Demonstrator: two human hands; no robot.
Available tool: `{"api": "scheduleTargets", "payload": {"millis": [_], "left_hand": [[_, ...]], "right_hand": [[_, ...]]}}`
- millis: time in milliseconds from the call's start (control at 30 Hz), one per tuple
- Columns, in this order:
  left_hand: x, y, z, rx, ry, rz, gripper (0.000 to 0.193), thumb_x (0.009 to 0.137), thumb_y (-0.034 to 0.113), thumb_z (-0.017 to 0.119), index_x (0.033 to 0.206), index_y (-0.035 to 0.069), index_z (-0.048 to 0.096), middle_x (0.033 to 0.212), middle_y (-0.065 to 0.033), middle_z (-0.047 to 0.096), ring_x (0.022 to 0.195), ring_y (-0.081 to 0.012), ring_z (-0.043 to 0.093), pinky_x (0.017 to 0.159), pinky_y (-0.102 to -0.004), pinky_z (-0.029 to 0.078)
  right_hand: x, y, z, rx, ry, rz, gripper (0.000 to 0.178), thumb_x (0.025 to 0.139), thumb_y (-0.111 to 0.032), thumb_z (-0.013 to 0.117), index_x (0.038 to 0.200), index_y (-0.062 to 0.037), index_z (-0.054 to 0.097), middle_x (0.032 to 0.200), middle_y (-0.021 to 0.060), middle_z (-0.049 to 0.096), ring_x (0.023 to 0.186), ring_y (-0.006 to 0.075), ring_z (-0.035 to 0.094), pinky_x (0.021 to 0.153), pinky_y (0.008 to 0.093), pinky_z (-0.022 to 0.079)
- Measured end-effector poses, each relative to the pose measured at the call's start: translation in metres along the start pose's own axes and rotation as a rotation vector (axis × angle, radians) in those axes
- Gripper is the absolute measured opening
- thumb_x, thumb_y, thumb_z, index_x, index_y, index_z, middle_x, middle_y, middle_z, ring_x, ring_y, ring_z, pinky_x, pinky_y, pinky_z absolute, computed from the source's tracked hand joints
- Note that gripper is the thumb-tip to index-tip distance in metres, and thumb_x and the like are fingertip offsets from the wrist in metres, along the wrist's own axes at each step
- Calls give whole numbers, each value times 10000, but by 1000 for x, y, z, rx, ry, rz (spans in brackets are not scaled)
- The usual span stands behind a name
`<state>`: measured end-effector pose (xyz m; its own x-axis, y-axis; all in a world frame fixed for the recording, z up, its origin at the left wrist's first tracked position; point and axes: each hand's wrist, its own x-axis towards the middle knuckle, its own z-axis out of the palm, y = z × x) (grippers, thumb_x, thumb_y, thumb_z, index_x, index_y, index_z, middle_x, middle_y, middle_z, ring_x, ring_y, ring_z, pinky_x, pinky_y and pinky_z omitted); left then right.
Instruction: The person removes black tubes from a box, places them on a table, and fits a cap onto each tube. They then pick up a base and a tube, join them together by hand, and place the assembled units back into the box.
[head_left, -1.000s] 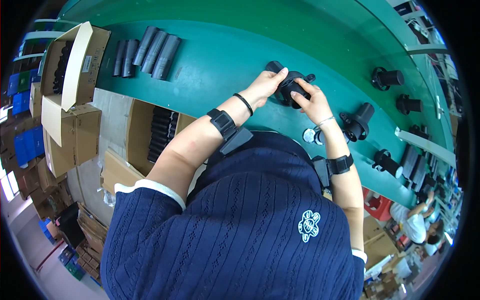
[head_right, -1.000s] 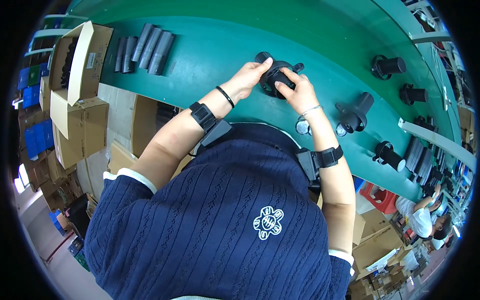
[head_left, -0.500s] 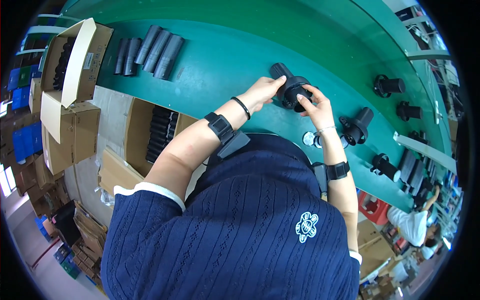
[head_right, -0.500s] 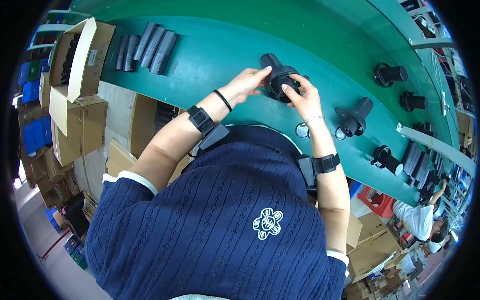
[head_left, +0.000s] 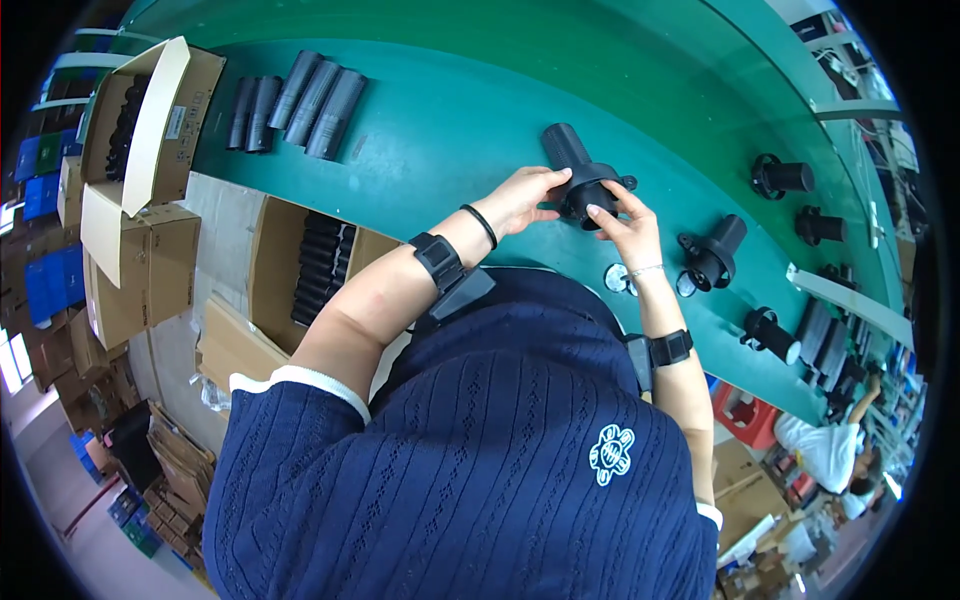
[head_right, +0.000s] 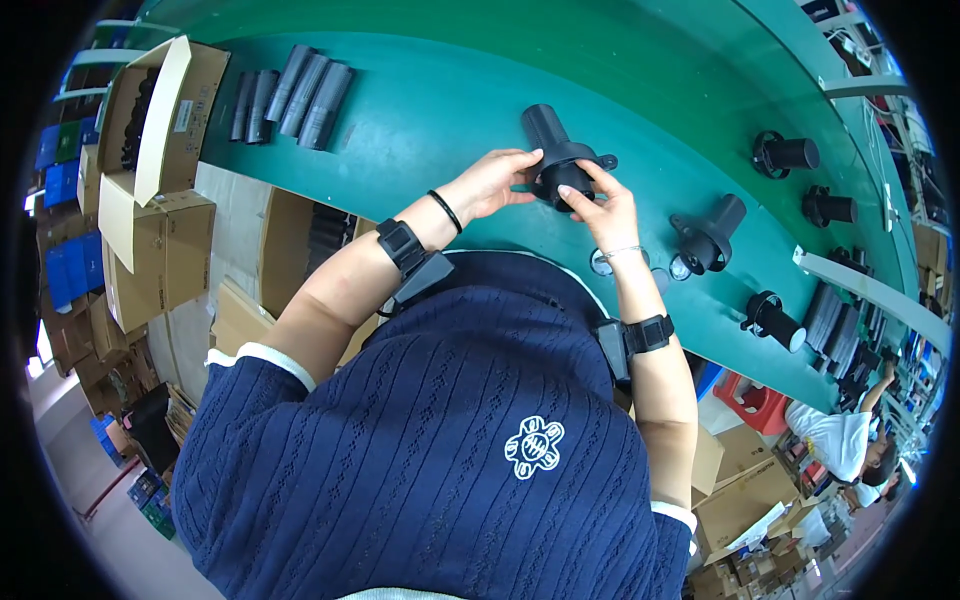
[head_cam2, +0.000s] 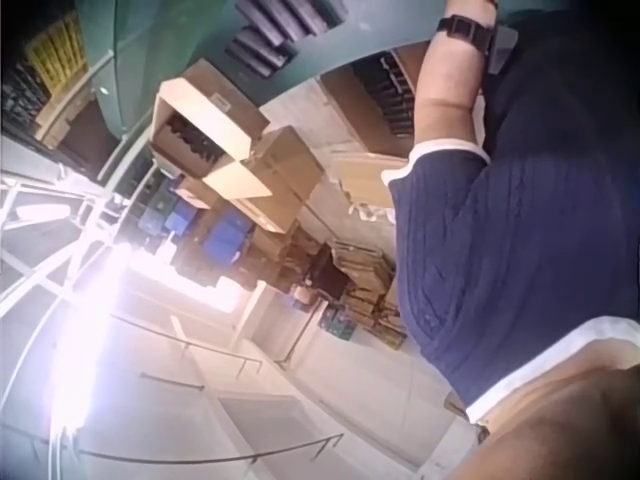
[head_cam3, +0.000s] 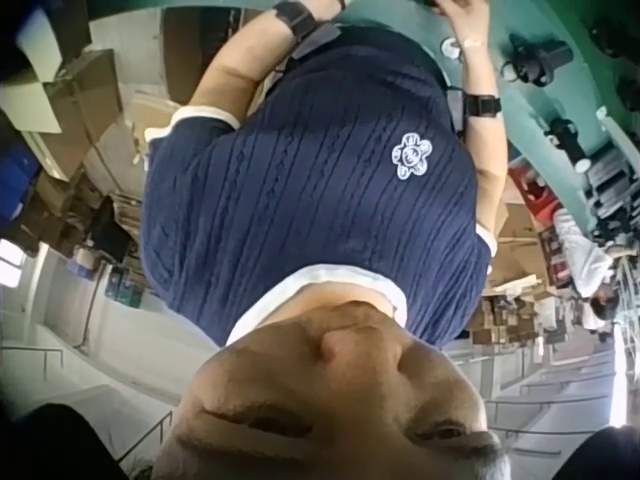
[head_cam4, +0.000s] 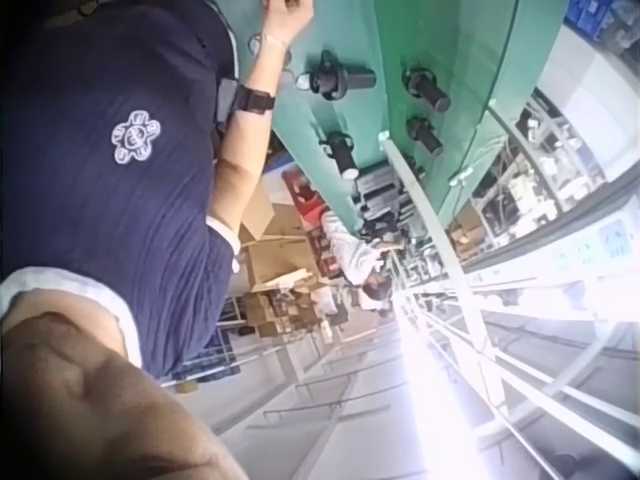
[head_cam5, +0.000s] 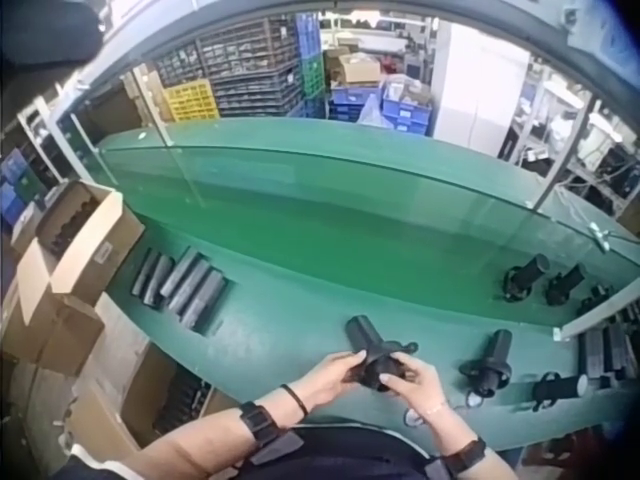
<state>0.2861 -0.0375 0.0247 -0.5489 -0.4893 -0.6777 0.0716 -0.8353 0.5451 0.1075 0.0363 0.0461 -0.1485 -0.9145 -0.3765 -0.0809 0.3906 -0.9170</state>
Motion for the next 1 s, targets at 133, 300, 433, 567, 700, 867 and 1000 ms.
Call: {"api": "scheduleTargets", "payload": {"millis": [133,300,433,567,700,867,1000], "left_hand": [[4,-3,1,20,23,28,416,929,352,527,1149,1,495,1177,-126,517,1156,-257,459,1001,-479,329],[8,-8,-6,0,-22,34,414,919,342,545,1134,-5,476,1186,-147,504,1159,-268,456,967,-479,365],[-8,0,12,597,197,445,414,796,188,684,1093,45,433,1092,-117,487,1003,-237,536,822,-389,466],[-19,10,12,1245,339,1162,335,719,32,636,1020,36,489,1038,-154,488,954,-330,545,784,-371,490],[-12,16,12,1495,314,1235,233,723,-1,599,931,56,512,984,-110,504,894,-291,575,641,-386,535],[-9,20,6,1560,317,1284,218,717,15,610,911,57,518,993,-107,504,885,-270,583,597,-354,550],[-5,26,6,1706,257,1343,209,713,32,607,912,44,544,1048,-128,511,918,-270,591,584,-333,565]], "right_hand": [[2,-4,0,-5,22,-18,441,759,-80,736,1178,-45,602,931,80,629,723,120,624,516,214,499],[3,-5,1,-26,16,4,440,753,-92,742,1168,-45,605,930,84,635,722,107,622,510,205,498],[2,-1,8,-1,37,-11,454,762,-132,740,1187,-52,601,961,89,633,714,103,619,493,204,492],[7,-11,9,-51,70,10,472,754,-165,753,1190,-60,606,979,88,631,691,103,616,470,207,487],[12,-20,14,-147,64,5,465,731,-224,776,1146,-66,639,971,104,638,652,100,613,444,216,481],[19,-26,16,-197,56,32,474,718,-261,785,1127,-63,648,872,102,654,591,95,604,438,223,479],[19,-27,13,-181,93,-8,465,717,-273,787,1111,-65,654,740,52,647,522,77,569,417,218,451]]}}
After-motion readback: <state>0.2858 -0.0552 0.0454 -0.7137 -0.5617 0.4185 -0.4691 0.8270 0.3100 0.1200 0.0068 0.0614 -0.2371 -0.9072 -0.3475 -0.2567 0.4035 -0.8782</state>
